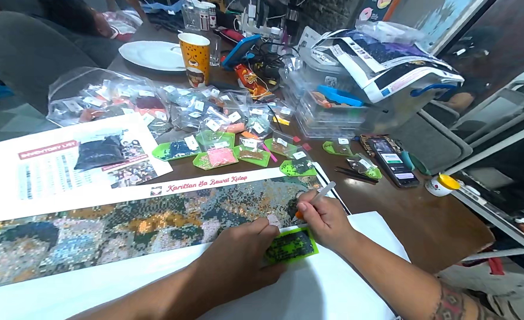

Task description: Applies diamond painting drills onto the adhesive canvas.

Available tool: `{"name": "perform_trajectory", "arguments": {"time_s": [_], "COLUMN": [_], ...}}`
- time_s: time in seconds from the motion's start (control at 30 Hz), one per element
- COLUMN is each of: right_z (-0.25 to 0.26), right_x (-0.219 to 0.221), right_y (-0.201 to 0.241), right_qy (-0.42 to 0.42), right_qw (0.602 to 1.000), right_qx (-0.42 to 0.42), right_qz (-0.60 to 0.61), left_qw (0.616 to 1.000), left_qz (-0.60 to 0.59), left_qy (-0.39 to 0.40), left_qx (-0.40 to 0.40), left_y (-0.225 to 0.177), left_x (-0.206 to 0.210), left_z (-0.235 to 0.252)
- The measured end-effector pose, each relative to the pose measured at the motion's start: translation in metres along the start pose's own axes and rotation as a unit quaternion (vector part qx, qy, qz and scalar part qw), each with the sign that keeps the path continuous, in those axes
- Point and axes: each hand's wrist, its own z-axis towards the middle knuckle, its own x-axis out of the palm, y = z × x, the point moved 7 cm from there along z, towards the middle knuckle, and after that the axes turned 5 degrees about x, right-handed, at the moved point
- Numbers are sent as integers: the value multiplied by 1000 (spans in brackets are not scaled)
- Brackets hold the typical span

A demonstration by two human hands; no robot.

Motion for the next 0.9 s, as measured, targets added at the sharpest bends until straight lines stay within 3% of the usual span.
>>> {"name": "perform_trajectory", "arguments": {"time_s": [0.17, 0.4, 0.9], "right_z": [0, -5, -8], "right_x": [-12, -3, 9], "right_y": [6, 21, 23], "right_qy": [-49, 30, 72], "right_qw": [997, 989, 987], "right_qx": [-9, -85, -98], "right_qz": [63, 121, 101], "left_qw": [1000, 999, 993], "left_qz": [-9, -3, -38], "left_qy": [3, 42, 95], "left_qx": [-11, -29, -56], "left_y": [1, 2, 3], "left_x": [-1, 1, 1], "left_z": [1, 4, 7]}}
